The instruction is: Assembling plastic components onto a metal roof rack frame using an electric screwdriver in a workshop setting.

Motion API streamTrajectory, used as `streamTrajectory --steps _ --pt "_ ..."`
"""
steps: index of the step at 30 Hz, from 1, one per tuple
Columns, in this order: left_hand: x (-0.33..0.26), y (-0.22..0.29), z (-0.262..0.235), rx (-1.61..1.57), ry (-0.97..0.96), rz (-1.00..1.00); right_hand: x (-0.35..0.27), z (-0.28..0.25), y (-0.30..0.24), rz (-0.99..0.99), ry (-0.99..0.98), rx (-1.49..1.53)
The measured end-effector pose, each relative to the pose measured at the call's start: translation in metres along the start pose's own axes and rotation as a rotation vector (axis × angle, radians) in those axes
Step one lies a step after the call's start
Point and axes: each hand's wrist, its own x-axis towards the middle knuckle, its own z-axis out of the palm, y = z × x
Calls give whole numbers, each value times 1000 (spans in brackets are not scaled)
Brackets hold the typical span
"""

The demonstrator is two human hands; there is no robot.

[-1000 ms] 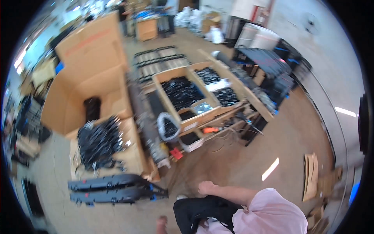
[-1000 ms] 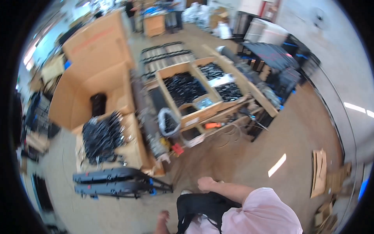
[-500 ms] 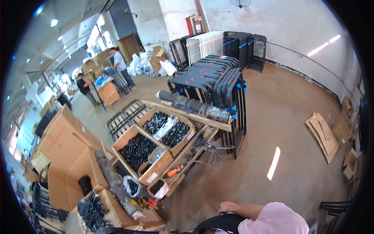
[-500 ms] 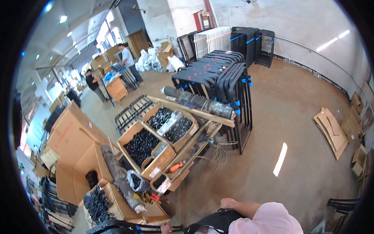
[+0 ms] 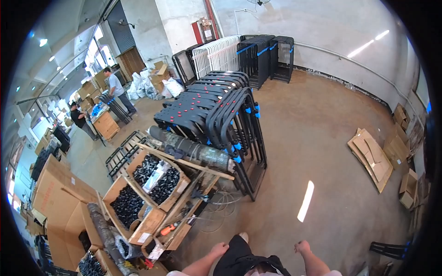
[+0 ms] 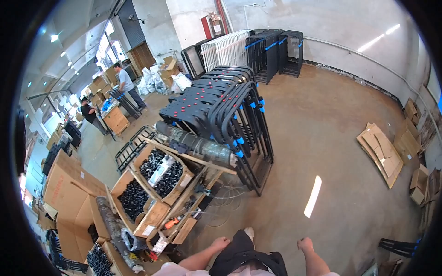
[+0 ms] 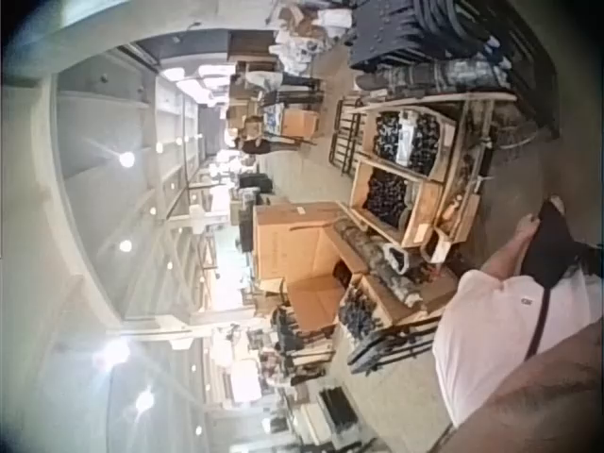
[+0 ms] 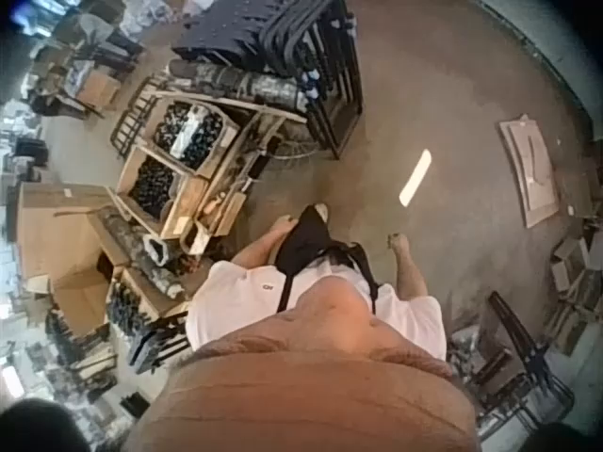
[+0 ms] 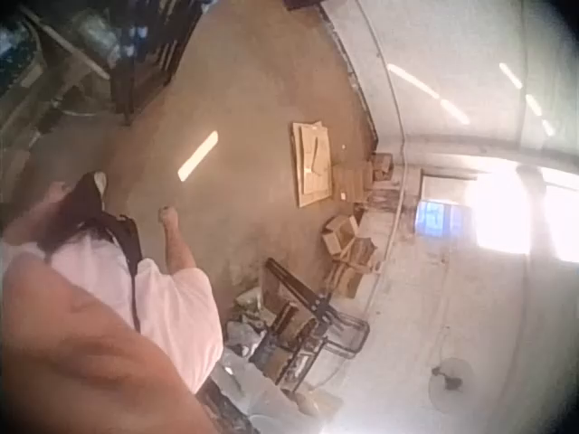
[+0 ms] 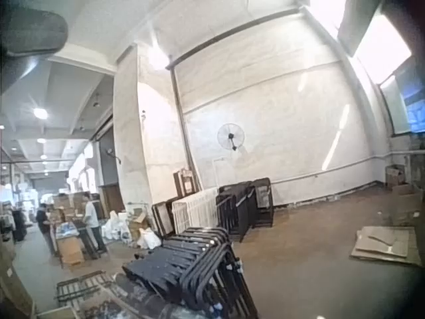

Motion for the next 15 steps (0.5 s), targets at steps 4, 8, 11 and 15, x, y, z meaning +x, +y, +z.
streamTrajectory --steps 4,8,11,15 --pt "78 86 -26 44 -108 -18 6 -1 75 278 -93 288" --pt "154 160 -32 -38 -167 -45 17 -30 67 297 -282 229" --pt "215 233 -23 23 -226 74 56 -87 40 339 -161 408" --pt "308 332 -30 59 -266 181 112 -118 5 354 -86 640"
